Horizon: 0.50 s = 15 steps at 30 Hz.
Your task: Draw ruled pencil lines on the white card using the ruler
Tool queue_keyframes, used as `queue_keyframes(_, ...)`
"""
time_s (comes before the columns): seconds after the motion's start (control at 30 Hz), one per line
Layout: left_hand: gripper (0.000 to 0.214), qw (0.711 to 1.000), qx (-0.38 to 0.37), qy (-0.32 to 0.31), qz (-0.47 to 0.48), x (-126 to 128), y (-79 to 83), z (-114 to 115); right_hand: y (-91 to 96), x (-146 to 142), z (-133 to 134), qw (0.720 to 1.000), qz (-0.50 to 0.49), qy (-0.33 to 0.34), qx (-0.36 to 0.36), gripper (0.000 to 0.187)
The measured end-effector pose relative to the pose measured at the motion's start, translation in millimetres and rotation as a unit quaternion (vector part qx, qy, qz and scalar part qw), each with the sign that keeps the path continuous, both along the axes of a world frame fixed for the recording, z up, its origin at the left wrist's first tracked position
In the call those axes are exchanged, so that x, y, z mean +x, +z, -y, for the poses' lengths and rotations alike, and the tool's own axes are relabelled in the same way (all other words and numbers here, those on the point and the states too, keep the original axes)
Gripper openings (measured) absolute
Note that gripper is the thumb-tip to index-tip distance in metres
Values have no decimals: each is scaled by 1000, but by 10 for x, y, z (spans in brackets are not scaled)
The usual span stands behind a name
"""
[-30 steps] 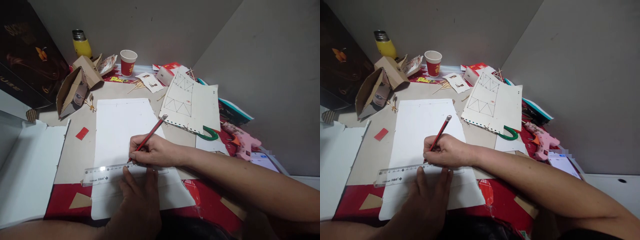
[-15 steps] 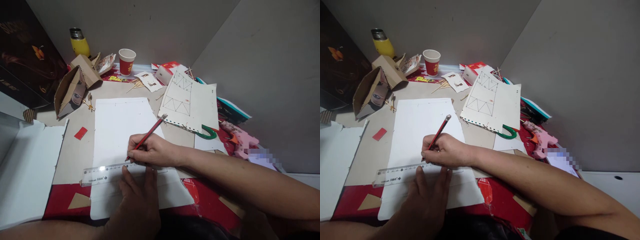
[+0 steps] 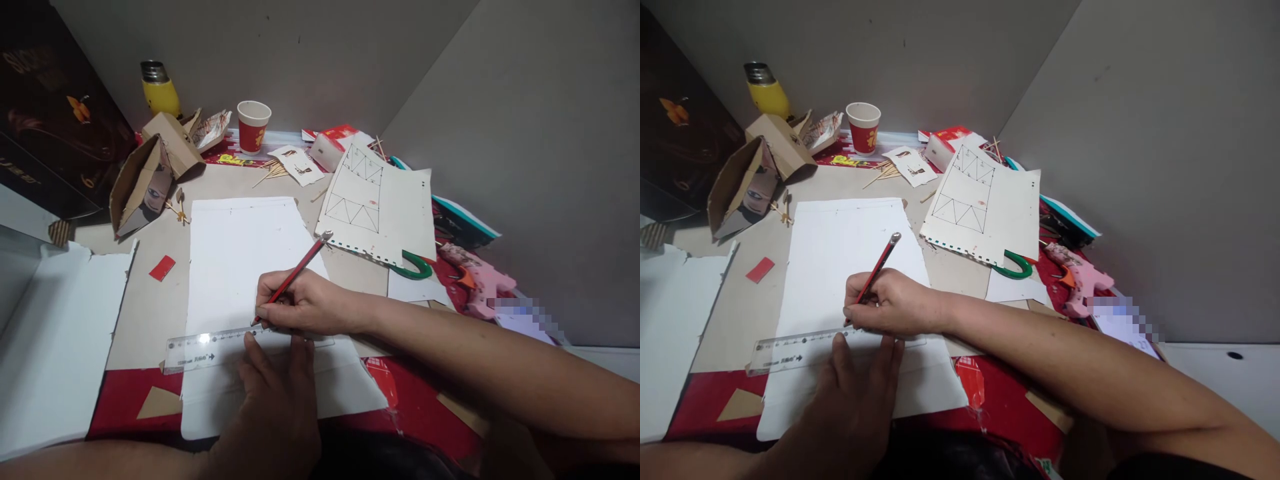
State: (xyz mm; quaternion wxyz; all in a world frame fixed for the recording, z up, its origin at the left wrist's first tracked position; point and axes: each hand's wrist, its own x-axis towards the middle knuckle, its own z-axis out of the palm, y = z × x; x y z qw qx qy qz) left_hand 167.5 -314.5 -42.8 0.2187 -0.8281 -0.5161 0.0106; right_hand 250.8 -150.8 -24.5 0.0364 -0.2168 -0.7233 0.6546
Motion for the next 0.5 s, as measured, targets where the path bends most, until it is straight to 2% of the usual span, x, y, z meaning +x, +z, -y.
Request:
queue_keyframes(0.1,38,1000,-15,17,9,26,0,6,-28,-9,3,1000,-8,-7,15,9)
queue_keyframes(0.2,38,999,-23,35,16,39,0,12,-46,1,19,997,-30,-54,-39,10)
queue_keyframes(0.3,39,999,-34,23,11,3,24,15,27,83,38,990,-71,-93,-75,12)
queue_keyframes(0.4,50,997,-80,-12,12,-90,122,-21,206,266,60,986,-94,-136,-21,16)
queue_keyframes(0.5,65,984,-168,-15,53,-212,343,-148,388,538,107,973,-82,-201,78,20)
